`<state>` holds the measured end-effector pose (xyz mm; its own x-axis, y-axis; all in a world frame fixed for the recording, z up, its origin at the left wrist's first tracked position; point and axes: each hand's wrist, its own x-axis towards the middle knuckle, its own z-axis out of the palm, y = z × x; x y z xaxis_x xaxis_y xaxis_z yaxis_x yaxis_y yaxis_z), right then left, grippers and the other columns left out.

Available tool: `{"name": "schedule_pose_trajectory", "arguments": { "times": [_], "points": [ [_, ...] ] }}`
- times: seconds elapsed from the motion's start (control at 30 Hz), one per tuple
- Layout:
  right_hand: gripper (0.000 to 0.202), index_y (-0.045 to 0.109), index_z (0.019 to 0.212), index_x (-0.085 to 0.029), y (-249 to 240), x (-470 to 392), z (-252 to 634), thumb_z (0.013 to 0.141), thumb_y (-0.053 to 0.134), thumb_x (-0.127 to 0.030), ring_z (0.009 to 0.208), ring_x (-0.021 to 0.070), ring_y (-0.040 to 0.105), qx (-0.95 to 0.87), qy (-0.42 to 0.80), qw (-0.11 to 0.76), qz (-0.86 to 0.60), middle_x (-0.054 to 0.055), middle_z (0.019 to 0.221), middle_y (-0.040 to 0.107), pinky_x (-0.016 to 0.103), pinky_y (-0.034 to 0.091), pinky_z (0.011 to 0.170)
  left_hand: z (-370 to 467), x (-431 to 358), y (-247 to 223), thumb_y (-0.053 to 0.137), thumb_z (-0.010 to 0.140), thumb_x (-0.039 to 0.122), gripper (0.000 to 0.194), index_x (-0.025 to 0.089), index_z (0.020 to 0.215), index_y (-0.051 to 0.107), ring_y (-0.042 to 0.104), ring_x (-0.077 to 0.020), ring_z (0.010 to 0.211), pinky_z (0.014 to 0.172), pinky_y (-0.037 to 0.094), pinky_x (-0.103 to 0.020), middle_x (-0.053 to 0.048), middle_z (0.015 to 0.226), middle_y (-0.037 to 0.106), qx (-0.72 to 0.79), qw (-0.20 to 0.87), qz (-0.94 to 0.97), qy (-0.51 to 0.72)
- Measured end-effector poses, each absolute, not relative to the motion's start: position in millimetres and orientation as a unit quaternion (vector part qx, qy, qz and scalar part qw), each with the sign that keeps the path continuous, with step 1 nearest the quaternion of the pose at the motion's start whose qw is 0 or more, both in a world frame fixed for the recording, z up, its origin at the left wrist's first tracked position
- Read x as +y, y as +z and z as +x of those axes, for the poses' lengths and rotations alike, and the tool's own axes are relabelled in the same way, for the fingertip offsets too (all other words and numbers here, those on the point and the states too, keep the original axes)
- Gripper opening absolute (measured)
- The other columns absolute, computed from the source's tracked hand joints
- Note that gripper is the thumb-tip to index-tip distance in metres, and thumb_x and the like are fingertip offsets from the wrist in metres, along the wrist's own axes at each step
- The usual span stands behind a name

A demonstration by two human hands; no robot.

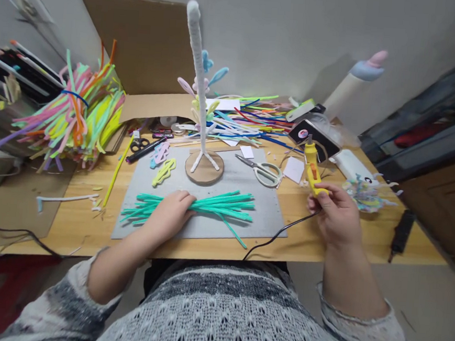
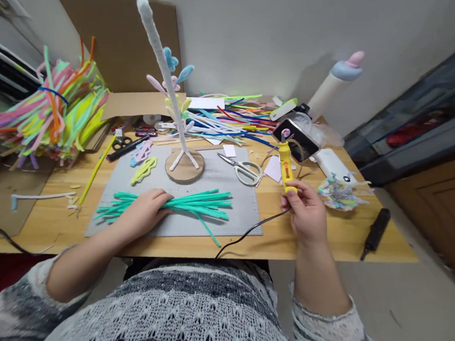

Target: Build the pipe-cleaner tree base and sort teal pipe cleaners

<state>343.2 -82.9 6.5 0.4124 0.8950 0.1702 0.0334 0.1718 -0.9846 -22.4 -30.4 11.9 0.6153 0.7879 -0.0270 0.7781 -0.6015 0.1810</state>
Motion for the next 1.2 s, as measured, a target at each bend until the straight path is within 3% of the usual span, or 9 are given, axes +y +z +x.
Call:
{"name": "schedule_pose_trajectory", "arguments": {
  "times": [0.13,0.33,0.47,0.57,0.67,0.8,1.0,1.1,1.2],
  "points": [
    [0.015,0.061,0.087,-0.026,19,-93,330,0.075,0.065,-0.036,0.052,0.0116,0.049,-0.432,0.332,0.671,-0.503,-0.003,0.064,0.053,0.025,0.036,0.048,4,-28,10,0.054,0.085,0.024,0.018,0.016,0.101,0.057,0.053,-0.0264,0.095,0.081,0.043,-0.037,-0.010,0.098,0.059,0.430,0.079,0.899,0.030],
    [0.016,0.066,0.084,-0.032,49,-123,309,0.071,0.067,-0.042,0.058,0.0178,0.049,-0.459,0.163,0.725,-0.486,0.001,0.071,0.049,0.033,0.036,0.052,38,-16,7,0.054,0.085,0.025,0.018,0.015,0.100,0.058,0.052,-0.0273,0.096,0.081,0.044,-0.039,-0.012,0.098,0.057,0.444,0.070,0.892,0.037],
    [0.019,0.063,0.081,-0.034,57,-134,286,0.070,0.066,-0.049,0.060,0.0189,0.049,-0.460,0.135,0.745,-0.465,0.001,0.067,0.045,0.033,0.037,0.050,49,-20,11,0.058,0.083,0.027,0.036,0.010,0.114,0.054,0.051,-0.0307,0.102,0.088,0.043,-0.044,-0.017,0.109,0.056,0.460,0.066,0.883,0.068],
    [0.019,0.056,0.092,-0.036,47,-136,258,0.076,0.061,-0.044,0.066,0.0175,0.053,-0.438,0.161,0.766,-0.442,0.001,0.078,0.051,0.030,0.041,0.052,51,-40,26,0.054,0.086,0.029,0.043,0.011,0.124,0.047,0.046,-0.0311,0.115,0.097,0.038,-0.046,-0.018,0.124,0.051,0.433,0.110,0.881,0.159],
    [0.017,0.054,0.094,-0.033,33,-136,228,0.079,0.061,-0.034,0.070,0.0169,0.058,-0.490,0.220,0.709,-0.456,0.002,0.086,0.057,0.035,0.049,0.063,50,-67,48,0.041,0.093,0.033,0.040,0.017,0.130,0.042,0.048,-0.0252,0.116,0.099,0.040,-0.043,-0.013,0.124,0.053,0.358,0.264,0.860,0.250],
    [0.017,0.061,0.098,-0.029,27,-126,198,0.082,0.060,-0.032,0.088,0.0208,0.061,-0.600,0.303,0.604,-0.430,0.005,0.092,0.063,0.040,0.050,0.081,37,-87,63,0.042,0.093,0.037,0.047,0.024,0.137,0.031,0.055,-0.0223,0.108,0.093,0.047,-0.039,-0.011,0.125,0.053,0.303,0.427,0.802,0.286],
    [0.035,0.054,0.125,-0.034,32,-102,156,0.093,0.042,-0.030,0.109,0.0201,0.052,-0.711,0.401,0.474,-0.330,0.004,0.117,0.057,0.042,0.044,0.095,-10,-96,50,0.045,0.089,0.029,0.034,0.020,0.121,0.045,0.059,-0.0213,0.089,0.076,0.053,-0.037,-0.010,0.106,0.060,0.434,0.426,0.748,0.266],
    [0.035,0.054,0.126,-0.033,28,-92,124,0.093,0.043,-0.031,0.109,0.0192,0.051,-0.735,0.421,0.443,-0.294,0.005,0.116,0.054,0.042,0.042,0.098,-33,-98,43,0.048,0.082,0.023,0.031,0.017,0.112,0.051,0.057,-0.0234,0.098,0.081,0.051,-0.038,-0.010,0.108,0.059,0.476,0.392,0.735,0.282],
    [0.041,0.047,0.134,-0.030,26,-86,94,0.093,0.041,-0.032,0.122,0.0194,0.044,-0.754,0.456,0.405,-0.243,0.008,0.129,0.048,0.042,0.034,0.107,-58,-97,39,0.049,0.079,0.023,0.030,0.016,0.107,0.052,0.055,-0.0252,0.101,0.088,0.047,-0.041,-0.010,0.107,0.059,0.525,0.344,0.718,0.300]
  ]
}}
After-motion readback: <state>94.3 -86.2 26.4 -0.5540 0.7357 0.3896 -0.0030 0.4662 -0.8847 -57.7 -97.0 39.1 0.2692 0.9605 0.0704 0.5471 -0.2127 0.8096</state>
